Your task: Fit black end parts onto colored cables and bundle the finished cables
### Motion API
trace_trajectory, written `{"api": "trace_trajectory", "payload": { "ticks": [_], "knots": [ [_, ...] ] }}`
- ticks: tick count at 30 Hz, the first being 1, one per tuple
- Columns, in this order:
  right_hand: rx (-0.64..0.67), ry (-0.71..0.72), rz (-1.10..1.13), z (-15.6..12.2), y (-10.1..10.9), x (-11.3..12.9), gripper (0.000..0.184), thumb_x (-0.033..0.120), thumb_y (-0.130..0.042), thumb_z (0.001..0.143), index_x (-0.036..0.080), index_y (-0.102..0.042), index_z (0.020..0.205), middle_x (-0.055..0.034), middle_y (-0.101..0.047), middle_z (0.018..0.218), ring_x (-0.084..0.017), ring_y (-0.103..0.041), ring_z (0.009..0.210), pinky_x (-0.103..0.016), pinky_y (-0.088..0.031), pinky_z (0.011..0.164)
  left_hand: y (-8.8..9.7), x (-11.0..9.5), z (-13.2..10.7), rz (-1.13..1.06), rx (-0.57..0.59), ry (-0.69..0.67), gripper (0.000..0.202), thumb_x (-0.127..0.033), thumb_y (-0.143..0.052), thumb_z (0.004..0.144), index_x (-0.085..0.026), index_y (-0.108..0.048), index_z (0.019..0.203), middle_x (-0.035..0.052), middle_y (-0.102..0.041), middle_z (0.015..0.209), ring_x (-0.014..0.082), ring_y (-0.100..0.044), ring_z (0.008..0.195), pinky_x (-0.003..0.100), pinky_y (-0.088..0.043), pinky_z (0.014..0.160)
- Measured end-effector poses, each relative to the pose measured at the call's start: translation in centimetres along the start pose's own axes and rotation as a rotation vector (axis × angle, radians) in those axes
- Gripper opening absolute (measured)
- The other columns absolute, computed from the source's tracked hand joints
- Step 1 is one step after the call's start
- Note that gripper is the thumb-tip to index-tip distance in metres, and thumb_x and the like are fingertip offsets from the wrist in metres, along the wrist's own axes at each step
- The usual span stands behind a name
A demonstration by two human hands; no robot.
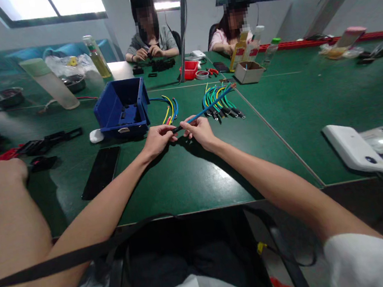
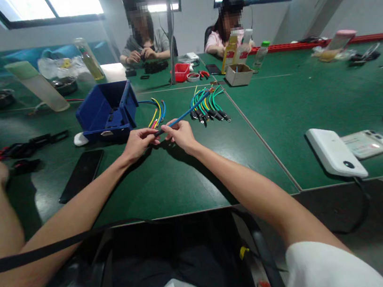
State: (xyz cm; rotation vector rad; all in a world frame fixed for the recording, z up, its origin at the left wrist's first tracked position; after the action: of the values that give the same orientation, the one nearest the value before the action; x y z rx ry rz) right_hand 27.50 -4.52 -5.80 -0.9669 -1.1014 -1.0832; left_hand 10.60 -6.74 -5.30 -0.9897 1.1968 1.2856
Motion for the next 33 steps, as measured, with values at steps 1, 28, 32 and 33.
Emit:
{"api": "trace_trajectory", "payload": {
  "ticks": [1,28,32,33],
  "knots": [
    [-0.009,0.002,0.000,0.1,0.0,-0.1,0.036,0.048,-0.077,0.073,0.017,-0.060,0.082,0.0018,-0.063,0.058,-0.011,-0.061,0.051,-0.018,-0.041,0.043,-0.1,-0.1,-0.1,-0.002,0.002,0.005,0.026,-0.026,-0.071,0.068,-0.010,-0.073,0.088,0.0079,-0.073,0.076,0.0150,-0.068,0.061,0.027,-0.055,0.063],
    [0.018,-0.025,-0.028,-0.7,0.3,0.8,0.036,0.041,-0.083,0.064,0.017,-0.059,0.075,0.0024,-0.063,0.055,-0.010,-0.058,0.045,-0.018,-0.041,0.040,-0.1,1.3,-0.3,0.149,0.067,-0.122,0.027,-0.020,-0.061,0.075,-0.010,-0.077,0.094,0.0078,-0.075,0.082,0.0183,-0.071,0.073,0.031,-0.059,0.072],
    [0.010,-0.035,-0.026,-0.4,0.3,0.5,0.033,0.041,-0.081,0.067,0.018,-0.059,0.076,0.0035,-0.061,0.053,-0.010,-0.059,0.046,-0.018,-0.041,0.040,-0.1,1.0,-0.3,0.204,0.084,-0.158,0.027,-0.021,-0.059,0.078,-0.011,-0.077,0.096,0.0075,-0.075,0.083,0.0193,-0.072,0.075,0.032,-0.060,0.073],
    [0.003,-0.036,-0.019,-0.4,0.3,0.5,0.033,0.041,-0.080,0.068,0.018,-0.058,0.076,0.0037,-0.060,0.053,-0.010,-0.059,0.045,-0.017,-0.041,0.039,-0.1,0.9,-0.3,0.206,0.075,-0.164,0.028,-0.021,-0.058,0.078,-0.012,-0.077,0.097,0.0075,-0.075,0.083,0.0196,-0.072,0.075,0.032,-0.060,0.074]
  ]
}}
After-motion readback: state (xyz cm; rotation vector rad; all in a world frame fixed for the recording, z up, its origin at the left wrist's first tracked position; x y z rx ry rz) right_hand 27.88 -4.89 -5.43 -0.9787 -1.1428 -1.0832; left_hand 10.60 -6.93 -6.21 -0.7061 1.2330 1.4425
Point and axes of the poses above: each hand's wrist, its own z-axis towards the middle knuckle, its own y-axis out of the back of the hand, x = y × z, the point moved 2 cm from there along z, towards the middle knuckle
